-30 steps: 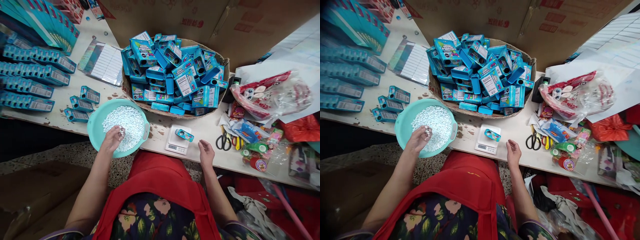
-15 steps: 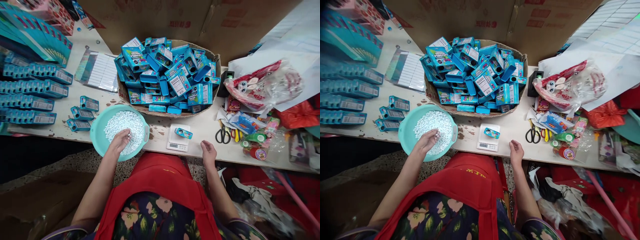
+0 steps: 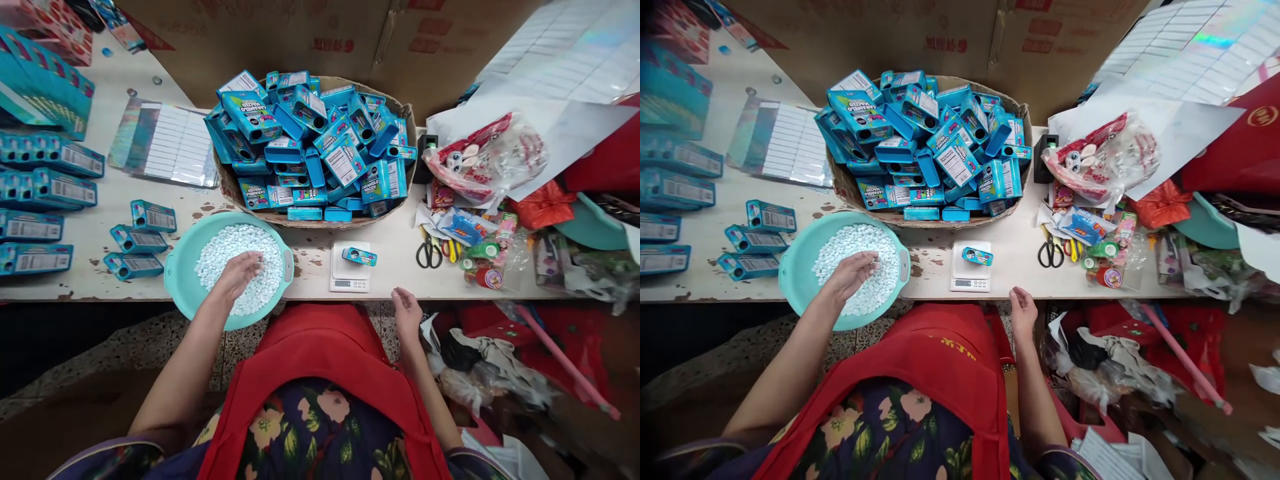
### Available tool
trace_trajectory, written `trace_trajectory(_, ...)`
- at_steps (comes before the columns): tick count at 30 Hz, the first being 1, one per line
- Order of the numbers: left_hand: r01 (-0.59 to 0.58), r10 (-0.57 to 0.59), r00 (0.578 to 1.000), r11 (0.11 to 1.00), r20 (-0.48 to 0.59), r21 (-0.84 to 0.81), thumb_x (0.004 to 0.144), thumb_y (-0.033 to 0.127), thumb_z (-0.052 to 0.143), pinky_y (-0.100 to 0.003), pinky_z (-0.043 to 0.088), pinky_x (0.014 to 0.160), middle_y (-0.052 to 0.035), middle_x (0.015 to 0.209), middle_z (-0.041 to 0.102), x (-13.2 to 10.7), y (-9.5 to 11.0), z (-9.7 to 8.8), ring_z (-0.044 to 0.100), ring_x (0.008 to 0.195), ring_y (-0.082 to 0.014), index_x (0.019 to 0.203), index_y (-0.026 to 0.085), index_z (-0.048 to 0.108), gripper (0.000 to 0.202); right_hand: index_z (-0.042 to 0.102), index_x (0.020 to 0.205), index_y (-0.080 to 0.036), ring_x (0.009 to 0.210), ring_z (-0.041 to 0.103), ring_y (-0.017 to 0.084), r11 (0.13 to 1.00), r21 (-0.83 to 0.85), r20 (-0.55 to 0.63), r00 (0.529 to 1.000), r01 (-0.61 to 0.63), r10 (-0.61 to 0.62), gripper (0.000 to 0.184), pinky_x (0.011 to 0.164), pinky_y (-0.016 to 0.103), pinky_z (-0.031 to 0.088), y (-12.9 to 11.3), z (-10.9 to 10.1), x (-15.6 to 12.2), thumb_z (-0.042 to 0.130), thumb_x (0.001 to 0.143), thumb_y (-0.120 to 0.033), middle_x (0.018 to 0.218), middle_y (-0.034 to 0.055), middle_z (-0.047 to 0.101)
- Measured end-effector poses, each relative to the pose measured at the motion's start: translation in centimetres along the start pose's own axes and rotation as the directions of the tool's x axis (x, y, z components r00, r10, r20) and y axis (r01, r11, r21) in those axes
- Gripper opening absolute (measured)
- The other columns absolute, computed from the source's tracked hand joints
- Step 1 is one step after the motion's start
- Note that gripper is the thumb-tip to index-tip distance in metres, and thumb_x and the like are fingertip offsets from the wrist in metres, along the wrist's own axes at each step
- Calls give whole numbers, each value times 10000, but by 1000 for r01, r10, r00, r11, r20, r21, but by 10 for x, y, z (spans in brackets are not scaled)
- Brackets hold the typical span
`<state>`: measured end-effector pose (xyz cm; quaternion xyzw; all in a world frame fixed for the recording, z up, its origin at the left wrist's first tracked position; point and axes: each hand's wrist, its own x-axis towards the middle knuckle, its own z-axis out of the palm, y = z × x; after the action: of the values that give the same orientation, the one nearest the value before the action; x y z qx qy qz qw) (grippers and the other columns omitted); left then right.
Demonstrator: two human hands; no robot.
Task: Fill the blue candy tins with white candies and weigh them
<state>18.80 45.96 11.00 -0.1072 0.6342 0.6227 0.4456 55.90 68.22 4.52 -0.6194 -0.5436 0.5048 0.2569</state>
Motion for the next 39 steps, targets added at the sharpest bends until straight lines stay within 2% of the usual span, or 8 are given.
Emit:
trace_trajectory(4, -38, 34, 997, 998, 71, 49, 570, 283, 785, -168, 389, 480, -35, 725, 610, -8, 2, 15, 540, 543, -79, 854, 104, 631, 370, 629, 1000, -115, 939, 633, 218, 1000, 4, 29, 999, -19, 19, 505, 912, 391, 483, 7, -7, 1, 691, 665, -488, 1008, 133, 669)
trace_trajectory(8, -95, 97, 995, 994, -29, 49, 544, 344, 797, -173, 352, 475, -29, 702, 601, -18, -1, 34, 527, 541, -76, 804, 112, 614, 394, 640, 987, -121, 933, 635, 216, 1000, 12, 84, 996, -28, 27, 501, 913, 382, 485, 9, -18, 21, 705, 647, -482, 1005, 129, 673)
trace_trajectory(13, -183, 132, 979, 898, 153, 400, 645, 354, 694, -223, 398, 541, -27, 622, 594, -23, -16, 94, 527, 542, -107, 826, 126, 613, 302, 639, 980, -124, 932, 632, 221, 999, 16, 101, 994, -46, 44, 515, 926, 397, 476, 13, -35, 50, 717, 623, -488, 1000, 129, 674)
trace_trajectory(16, -339, 171, 936, 684, 309, 647, 736, 286, 570, -239, 418, 574, -32, 709, 599, -17, -22, 149, 536, 580, -116, 817, 140, 612, 172, 637, 975, -127, 940, 630, 224, 998, 31, 111, 992, -57, 53, 512, 938, 407, 470, 16, -39, 61, 721, 618, -483, 1004, 127, 673)
trace_trajectory(21, -565, 287, 807, 126, 516, 815, 788, 138, 469, -267, 418, 728, -61, 883, 586, -9, -26, 211, 551, 799, -161, 878, 157, 629, 185, 639, 976, -132, 944, 630, 220, 995, 58, 152, 986, -80, 71, 508, 928, 396, 478, 23, -44, 67, 719, 617, -482, 1011, 121, 672)
trace_trajectory(28, -590, 276, 766, -59, 581, 805, 794, 85, 411, -284, 383, 711, -73, 914, 524, -14, -31, 218, 514, 799, -174, 901, 169, 609, 241, 642, 949, -136, 943, 634, 224, 989, 75, 156, 981, -128, 115, 493, 923, 400, 486, 28, -58, 73, 741, 594, -464, 994, 114, 679)
trace_trajectory(36, -661, 325, 723, 67, 610, 748, 790, 91, 434, -276, 383, 761, -63, 927, 541, -9, -32, 217, 515, 840, -172, 939, 195, 601, 247, 644, 947, -139, 933, 631, 223, 988, 73, 122, 985, -135, 126, 526, 931, 411, 480, 20, -50, 74, 749, 576, -497, 990, 112, 677)
trace_trajectory(39, -653, 428, 716, 131, 552, 745, 847, 178, 461, -260, 380, 772, -54, 947, 570, -10, -21, 196, 533, 855, -165, 920, 198, 613, 171, 644, 952, -140, 945, 630, 225, 988, 70, 106, 986, -137, 129, 536, 936, 409, 478, 18, -46, 64, 748, 575, -506, 1001, 114, 676)
